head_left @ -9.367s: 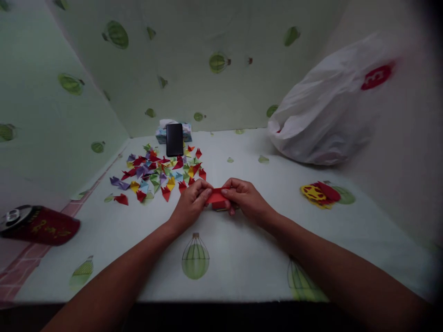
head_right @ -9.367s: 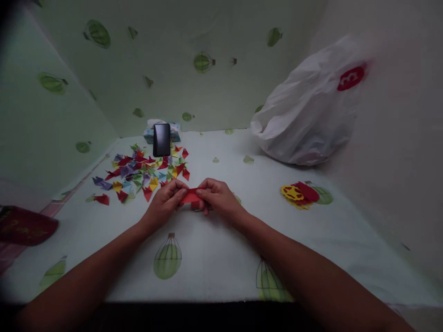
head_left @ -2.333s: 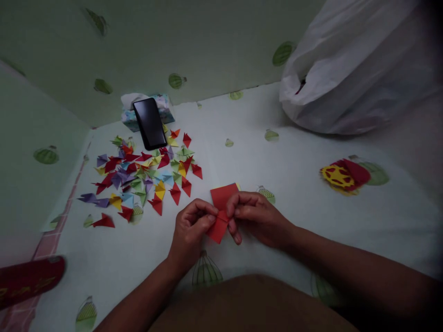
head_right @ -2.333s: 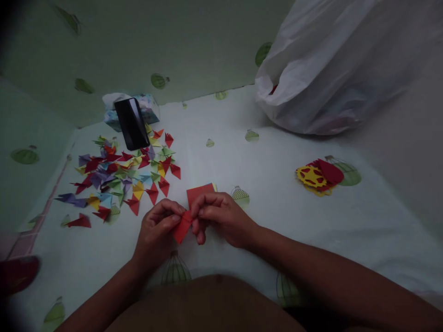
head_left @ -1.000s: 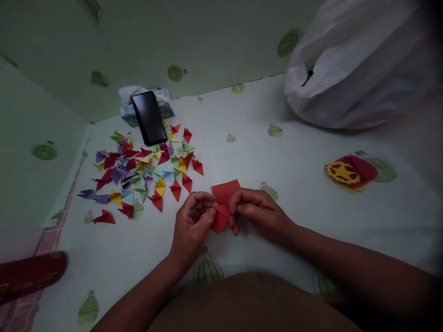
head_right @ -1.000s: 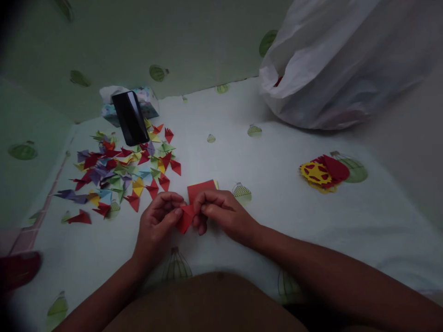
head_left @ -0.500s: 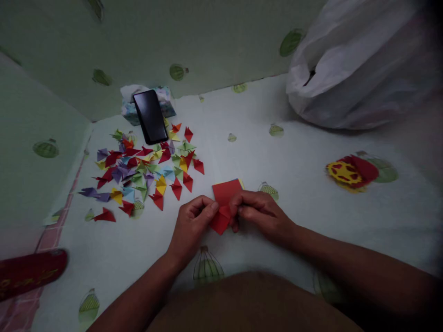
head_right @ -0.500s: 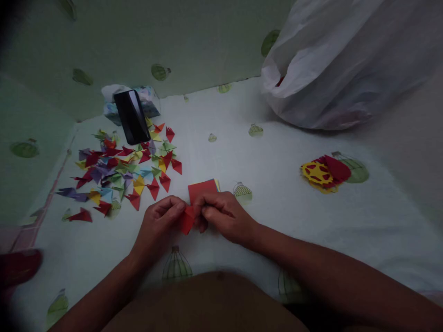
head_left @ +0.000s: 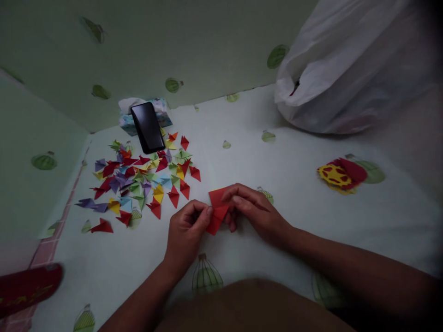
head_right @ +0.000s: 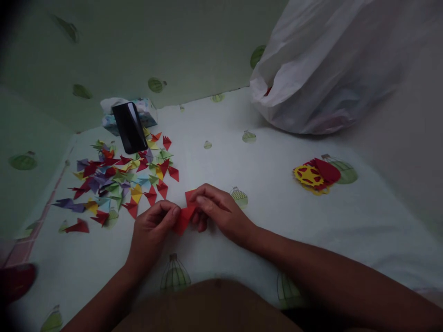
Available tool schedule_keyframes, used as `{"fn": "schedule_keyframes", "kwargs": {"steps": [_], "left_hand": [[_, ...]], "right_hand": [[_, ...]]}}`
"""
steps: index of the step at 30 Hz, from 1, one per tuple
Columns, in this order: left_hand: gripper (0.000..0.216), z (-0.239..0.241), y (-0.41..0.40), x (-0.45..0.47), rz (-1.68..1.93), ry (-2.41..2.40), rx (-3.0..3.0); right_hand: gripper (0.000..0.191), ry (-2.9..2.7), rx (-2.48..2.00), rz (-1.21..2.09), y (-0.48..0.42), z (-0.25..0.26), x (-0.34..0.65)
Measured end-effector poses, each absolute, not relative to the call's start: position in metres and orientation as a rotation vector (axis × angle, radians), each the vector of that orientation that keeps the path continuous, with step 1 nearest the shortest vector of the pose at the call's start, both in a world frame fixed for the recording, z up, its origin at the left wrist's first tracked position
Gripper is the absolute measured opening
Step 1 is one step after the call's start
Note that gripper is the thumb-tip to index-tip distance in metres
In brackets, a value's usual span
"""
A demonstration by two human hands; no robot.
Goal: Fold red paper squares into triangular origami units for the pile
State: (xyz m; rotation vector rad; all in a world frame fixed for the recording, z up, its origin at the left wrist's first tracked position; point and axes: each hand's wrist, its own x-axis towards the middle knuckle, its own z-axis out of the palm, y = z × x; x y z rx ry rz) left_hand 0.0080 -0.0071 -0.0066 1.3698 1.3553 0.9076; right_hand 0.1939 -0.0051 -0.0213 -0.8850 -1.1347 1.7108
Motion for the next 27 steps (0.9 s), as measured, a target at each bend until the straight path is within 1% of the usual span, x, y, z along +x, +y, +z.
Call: {"fn": "schedule_keyframes", "kwargs": {"steps": [8, 11, 16, 21, 23, 26, 27], "left_hand": [[0.019, -0.0091, -0.0095, 0.0063, 0.884, 1.293, 1.588], [0.018, -0.0085, -0.0082, 0.0060, 0.881, 1.305, 1.564], [0.019, -0.0051, -0.0071, 0.0063, 0.805, 1.278, 1.464], [0.023, -0.0054, -0.0047, 0.0043, 0.829, 1.251, 1.366], [0.023, -0.0073, -0.0039, 0.0034, 0.909, 1.268, 1.318], [0.022, -0.0097, -0.0050, 0.0044, 1.014, 1.318, 1.256], [0.021, -0.0101, -0.0061, 0.0052, 1.024, 1.320, 1.259]], "right_hand": [[0.029, -1.213, -1.050, 1.849, -0.0066, -0.0196, 0.1895], [0.028, -1.208, -1.054, 1.866, -0.0070, -0.0182, 0.1907], [0.026, -1.269, -1.090, 1.741, -0.0081, -0.0183, 0.1907], [0.028, -1.199, -1.095, 1.782, -0.0058, -0.0169, 0.1931], [0.029, -1.190, -1.124, 1.694, -0.0029, -0.0154, 0.1963], [0.027, -1.164, -1.181, 1.424, -0.0004, -0.0135, 0.1987], [0.026, -1.160, -1.179, 1.386, -0.0007, -0.0134, 0.1981]]}}
